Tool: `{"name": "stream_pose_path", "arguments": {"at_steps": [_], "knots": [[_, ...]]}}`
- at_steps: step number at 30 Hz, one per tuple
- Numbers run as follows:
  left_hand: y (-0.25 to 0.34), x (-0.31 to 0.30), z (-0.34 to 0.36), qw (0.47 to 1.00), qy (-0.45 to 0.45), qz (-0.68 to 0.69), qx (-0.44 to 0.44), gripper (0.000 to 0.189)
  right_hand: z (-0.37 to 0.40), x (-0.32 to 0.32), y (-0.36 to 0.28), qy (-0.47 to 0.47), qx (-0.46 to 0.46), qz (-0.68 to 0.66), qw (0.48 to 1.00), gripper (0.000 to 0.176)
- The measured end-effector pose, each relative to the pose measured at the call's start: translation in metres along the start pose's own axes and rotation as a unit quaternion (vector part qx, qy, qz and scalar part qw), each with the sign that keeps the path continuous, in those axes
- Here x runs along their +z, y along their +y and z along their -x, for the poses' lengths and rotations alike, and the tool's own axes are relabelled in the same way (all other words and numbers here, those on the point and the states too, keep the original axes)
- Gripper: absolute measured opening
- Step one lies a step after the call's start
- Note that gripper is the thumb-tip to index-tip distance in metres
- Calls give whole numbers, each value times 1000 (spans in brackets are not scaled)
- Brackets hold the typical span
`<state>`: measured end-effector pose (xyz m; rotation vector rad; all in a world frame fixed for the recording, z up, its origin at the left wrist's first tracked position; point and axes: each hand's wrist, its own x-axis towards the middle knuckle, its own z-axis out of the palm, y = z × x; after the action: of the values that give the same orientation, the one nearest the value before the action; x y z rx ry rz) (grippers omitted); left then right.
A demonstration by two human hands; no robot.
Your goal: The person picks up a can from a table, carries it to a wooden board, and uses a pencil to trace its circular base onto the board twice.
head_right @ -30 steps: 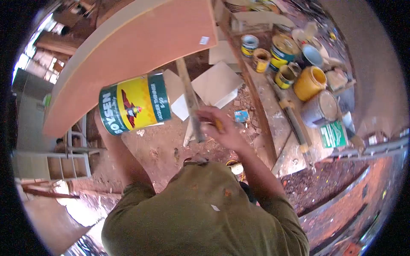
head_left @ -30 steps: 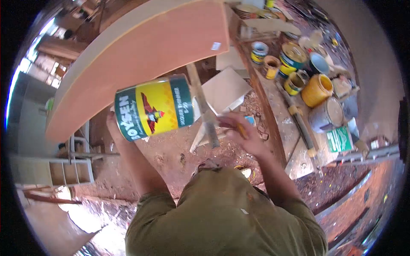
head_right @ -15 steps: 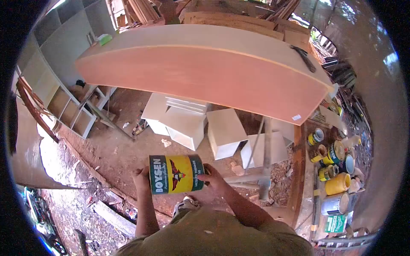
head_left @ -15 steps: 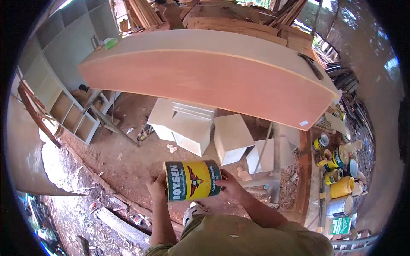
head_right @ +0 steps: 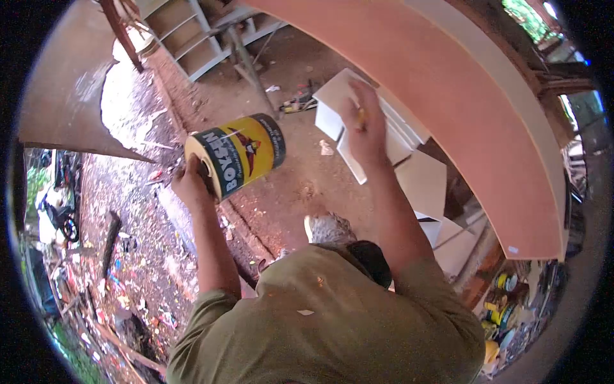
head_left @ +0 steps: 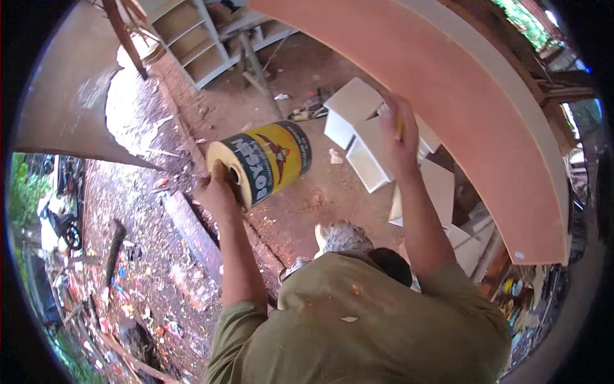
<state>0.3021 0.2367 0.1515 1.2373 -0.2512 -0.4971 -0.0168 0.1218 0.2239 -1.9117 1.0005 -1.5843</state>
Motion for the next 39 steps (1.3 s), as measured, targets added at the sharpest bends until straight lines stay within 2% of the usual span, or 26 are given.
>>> {"name": "stream_pose_path", "arguments": {"at_steps": [2, 4, 6, 7, 8, 9, 10, 11, 12, 14, 16, 18, 20, 22, 23, 24, 26, 27, 28, 30, 31, 33, 35, 37, 38, 39], "knots": [[6, 5, 2, 999, 22, -50, 4, 17, -11, 80, -49, -71, 53, -185, 979, 39], [-6, 6, -19, 997, 20, -66, 20, 16, 9, 160, -26, -198, -88, -60, 974, 35], [-11, 7, -47, 999, 42, 11, -3, 16, 30, 218, 37, -160, -186, -69, 967, 33], [-15, -7, -72, 995, 65, -73, 19, 16, 37, 239, 82, -202, -20, -51, 978, 33], [6, -3, -87, 992, 110, -60, -10, 17, 50, 255, 147, -242, 150, -29, 958, 34], [1, -25, -120, 989, 131, -69, 6, 18, 79, 274, 271, -354, 272, 134, 885, 37], [3, -50, -155, 985, 150, -79, 22, 19, 69, 256, 293, -442, 312, 220, 812, 42], [15, -54, -182, 982, 167, -63, 53, 21, 99, 260, 381, -364, 201, 228, 881, 39], [25, -61, -201, 978, 187, -47, 81, 23, 83, 259, 389, -336, 239, 161, 896, 36], [69, -64, -222, 932, 219, -271, 98, 27, 45, 275, 365, -322, 285, 90, 898, 33], [77, -94, -263, 911, 225, -305, 165, 32, -24, 300, 313, -294, 420, 27, 858, 21], [124, -110, -286, 835, 222, -415, 284, 32, -73, 339, 293, -326, 427, 5, 844, 23], [179, -81, -294, 877, 324, -290, 206, 26, -105, 385, 291, -357, 433, -22, 828, 27], [184, -97, -342, 920, 286, -99, 250, 19, -138, 439, 290, -262, 533, -261, 761, 43], [178, -98, -366, 918, 304, -91, 237, 20, -157, 469, 293, -209, 584, -328, 713, 55], [176, -82, -382, 917, 329, -137, 177, 20, -169, 507, 300, -213, 581, -328, 714, 55], [124, -60, -436, 935, 262, -185, 149, 22, -176, 586, 321, -123, 606, -429, 659, 59], [87, -43, -464, 950, 230, -194, 85, 27, -162, 637, 327, -194, 565, -443, 669, 61], [41, -34, -498, 921, 197, -329, 62, 33, -155, 688, 307, -260, 523, -451, 675, 63], [-20, -10, -561, 917, 160, -351, 104, 37, -173, 751, 249, -304, 562, -552, 536, 58], [-48, -34, -600, 934, 164, -298, 105, 37, -191, 753, 239, -294, 564, -547, 544, 58], [-56, -71, -653, 955, 191, -211, 79, 36, -238, 750, 240, -412, 630, -527, 393, 52], [-65, -116, -694, 870, 273, -402, 88, 42, -277, 743, 267, -424, 586, -544, 425, 43], [-52, -129, -721, 831, 268, -481, 76, 43, -303, 746, 279, -282, 593, -418, 627, 32], [-50, -134, -731, 786, 257, -559, 52, 44, -315, 745, 303, -275, 591, -366, 664, 27], [-52, -139, -746, 783, 259, -563, 50, 44, -324, 752, 324, -268, 586, -312, 698, 22]]}}
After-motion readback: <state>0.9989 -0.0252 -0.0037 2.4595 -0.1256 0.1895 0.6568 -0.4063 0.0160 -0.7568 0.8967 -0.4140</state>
